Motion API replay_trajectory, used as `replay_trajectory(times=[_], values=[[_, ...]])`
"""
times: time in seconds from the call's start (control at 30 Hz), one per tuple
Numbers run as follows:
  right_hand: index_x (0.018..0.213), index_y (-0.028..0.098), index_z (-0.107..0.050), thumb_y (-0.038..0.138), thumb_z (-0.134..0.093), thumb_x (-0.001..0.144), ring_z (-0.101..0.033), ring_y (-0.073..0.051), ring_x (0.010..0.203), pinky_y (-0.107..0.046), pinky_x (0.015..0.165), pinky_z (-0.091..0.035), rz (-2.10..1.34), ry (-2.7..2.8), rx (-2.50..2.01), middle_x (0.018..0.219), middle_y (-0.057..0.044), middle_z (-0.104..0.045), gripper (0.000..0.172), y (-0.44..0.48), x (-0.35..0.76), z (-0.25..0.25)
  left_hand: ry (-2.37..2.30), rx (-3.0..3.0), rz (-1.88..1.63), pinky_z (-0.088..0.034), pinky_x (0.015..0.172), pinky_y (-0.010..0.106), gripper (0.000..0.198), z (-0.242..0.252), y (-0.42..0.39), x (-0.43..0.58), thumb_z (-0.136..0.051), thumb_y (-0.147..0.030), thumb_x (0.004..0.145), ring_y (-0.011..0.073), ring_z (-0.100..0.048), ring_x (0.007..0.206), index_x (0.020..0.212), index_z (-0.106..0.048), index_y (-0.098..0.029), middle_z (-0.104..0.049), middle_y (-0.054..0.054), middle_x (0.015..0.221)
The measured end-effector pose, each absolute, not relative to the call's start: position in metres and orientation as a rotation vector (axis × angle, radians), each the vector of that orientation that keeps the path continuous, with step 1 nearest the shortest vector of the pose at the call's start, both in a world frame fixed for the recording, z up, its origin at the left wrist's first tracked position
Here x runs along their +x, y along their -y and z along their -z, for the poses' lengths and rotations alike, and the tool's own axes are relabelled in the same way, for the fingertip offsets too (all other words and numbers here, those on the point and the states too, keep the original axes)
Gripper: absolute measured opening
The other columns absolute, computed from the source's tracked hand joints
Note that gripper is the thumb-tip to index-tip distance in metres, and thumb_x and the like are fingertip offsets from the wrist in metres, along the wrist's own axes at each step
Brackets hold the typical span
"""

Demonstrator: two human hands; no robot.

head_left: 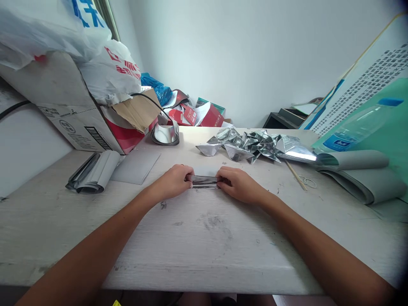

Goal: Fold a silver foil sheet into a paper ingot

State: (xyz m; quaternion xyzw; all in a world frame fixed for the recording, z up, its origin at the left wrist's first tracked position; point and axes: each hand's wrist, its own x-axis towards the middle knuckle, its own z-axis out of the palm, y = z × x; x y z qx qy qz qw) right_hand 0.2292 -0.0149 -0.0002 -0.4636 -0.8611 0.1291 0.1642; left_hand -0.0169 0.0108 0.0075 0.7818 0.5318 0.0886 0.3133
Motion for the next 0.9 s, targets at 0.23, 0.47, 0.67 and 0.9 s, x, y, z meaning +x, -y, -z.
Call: replay_trajectory(times=[0.23, 0.47, 0.67, 0.9], values=[[0.094, 0.016, -0.064, 0.017, -0.054, 0.094, -0.05, -0.015, 0.08, -0.027, 0.069, -0.036, -0.281, 2.463, -1.252, 0.088, -0.004, -0.057, 0.01, 0.0141, 0.2276, 0.0033, -1.412, 2.094, -0.253, -0.028, 0.063, 0.008, 0.031, -0.0071, -0.0105, -0.0161, -0.047, -0.04, 0.074, -0.0079, -0.041, 0.07, 0.081, -0.06, -0.013, -0.063, -0.002, 0.091], [0.088, 0.015, -0.059, 0.013, -0.059, 0.089, -0.05, -0.015, 0.081, -0.027, 0.068, -0.035, -0.304, 2.468, -1.307, 0.089, -0.003, -0.057, 0.003, 0.0139, 0.2267, 0.0048, -1.384, 2.108, -0.277, -0.029, 0.064, 0.009, 0.029, -0.0064, -0.0115, -0.0162, -0.048, -0.036, 0.073, -0.0076, -0.042, 0.07, 0.081, -0.062, -0.012, -0.063, -0.001, 0.089], [0.087, 0.016, -0.058, 0.011, -0.057, 0.089, -0.05, -0.014, 0.08, -0.027, 0.068, -0.035, -0.289, 2.475, -1.282, 0.091, -0.004, -0.058, 0.005, 0.0138, 0.2262, 0.006, -1.372, 2.118, -0.263, -0.03, 0.063, 0.008, 0.03, -0.0026, -0.0155, -0.0185, -0.049, -0.036, 0.073, -0.0081, -0.042, 0.07, 0.085, -0.064, -0.013, -0.064, -0.001, 0.092], [0.087, 0.016, -0.057, 0.011, -0.054, 0.091, -0.05, -0.015, 0.081, -0.027, 0.068, -0.034, -0.19, 2.583, -1.242, 0.09, -0.004, -0.059, 0.007, 0.0139, 0.2277, 0.0067, -1.36, 2.111, -0.224, -0.031, 0.065, 0.006, 0.032, -0.0023, -0.0174, -0.0221, -0.049, -0.038, 0.075, -0.0082, -0.044, 0.074, 0.087, -0.065, -0.014, -0.066, -0.002, 0.098]])
